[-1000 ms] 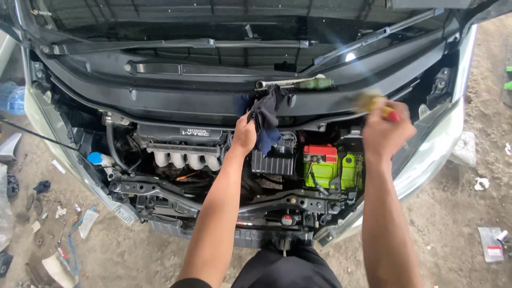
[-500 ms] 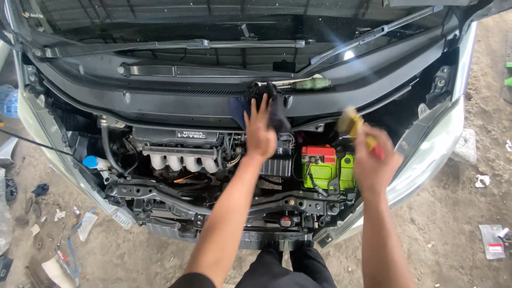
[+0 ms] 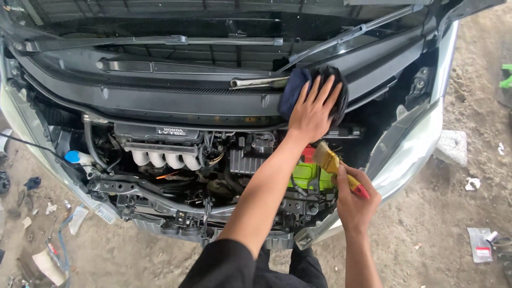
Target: The person cleans the engine bay of a car using a brush and a cloth. They scrub various components, including the engine cover and battery area, while wiping away dust and debris with the cloth.
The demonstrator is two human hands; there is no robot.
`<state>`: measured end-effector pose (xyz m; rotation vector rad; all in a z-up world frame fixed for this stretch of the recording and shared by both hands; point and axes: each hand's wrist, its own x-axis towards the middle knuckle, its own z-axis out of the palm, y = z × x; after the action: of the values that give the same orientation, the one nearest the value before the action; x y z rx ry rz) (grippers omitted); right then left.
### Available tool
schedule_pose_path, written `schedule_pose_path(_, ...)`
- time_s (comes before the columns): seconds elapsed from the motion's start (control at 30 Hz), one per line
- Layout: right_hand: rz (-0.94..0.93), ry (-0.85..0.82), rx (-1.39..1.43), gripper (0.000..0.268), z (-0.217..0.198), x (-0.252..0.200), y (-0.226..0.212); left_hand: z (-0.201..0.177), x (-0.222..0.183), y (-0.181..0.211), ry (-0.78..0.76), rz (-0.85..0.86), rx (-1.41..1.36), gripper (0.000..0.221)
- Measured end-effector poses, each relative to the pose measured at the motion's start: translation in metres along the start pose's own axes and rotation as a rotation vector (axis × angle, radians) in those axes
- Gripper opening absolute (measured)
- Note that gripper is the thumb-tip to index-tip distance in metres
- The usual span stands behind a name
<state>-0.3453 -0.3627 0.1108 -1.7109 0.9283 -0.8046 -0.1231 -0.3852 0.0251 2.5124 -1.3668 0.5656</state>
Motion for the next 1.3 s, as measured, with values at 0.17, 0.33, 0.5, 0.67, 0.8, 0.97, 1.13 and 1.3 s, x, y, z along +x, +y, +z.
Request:
schedule_pose_path(0.17,0.042,-0.037,0.051,0.017,-0.015,0.012,-0.005,-0.042,-0.070,-0.038,0.215,-0.085,0.001,0.065)
schedule_pose_path(0.33,0.097,-0.041,0.086,0.018,-0.014,0.021,-0.014,-0.027,-0.086,-0.034,0.079,-0.217,-0.055,0.071)
schedule_pose_path(0.5,0.039,-0.042,-0.015,0.019,-0.008,0.023,-0.012,-0.008,-0.021,0.006,0.230,-0.006,-0.061,0.073)
schedule_pose_path(0.67,-0.004,-0.023,0.149,0.016,-0.011,0.017,-0.004,-0.007,-0.031,0.000,0.049,0.152,-0.224,0.077)
schedule_pose_path(0.8,-0.012,-0.005,0.133,0.018,-0.018,0.017,-0.001,0.055,-0.105,-0.052,0.162,0.165,-0.296,0.069)
schedule_pose_path(0.97,0.042,0.014,0.193,0.020,-0.019,0.014,0.004,0.018,-0.147,-0.070,0.163,-0.173,-0.085,0.050)
schedule_pose_path(1.13,0.157,-0.041,0.166,0.020,-0.023,0.018,-0.002,-0.004,-0.111,-0.024,0.212,-0.301,-0.030,0.034)
schedule_pose_path(1.3,0.183,-0.041,0.184,0.020,-0.019,0.020,-0.004,0.009,-0.081,0.003,0.257,-0.025,-0.153,0.026)
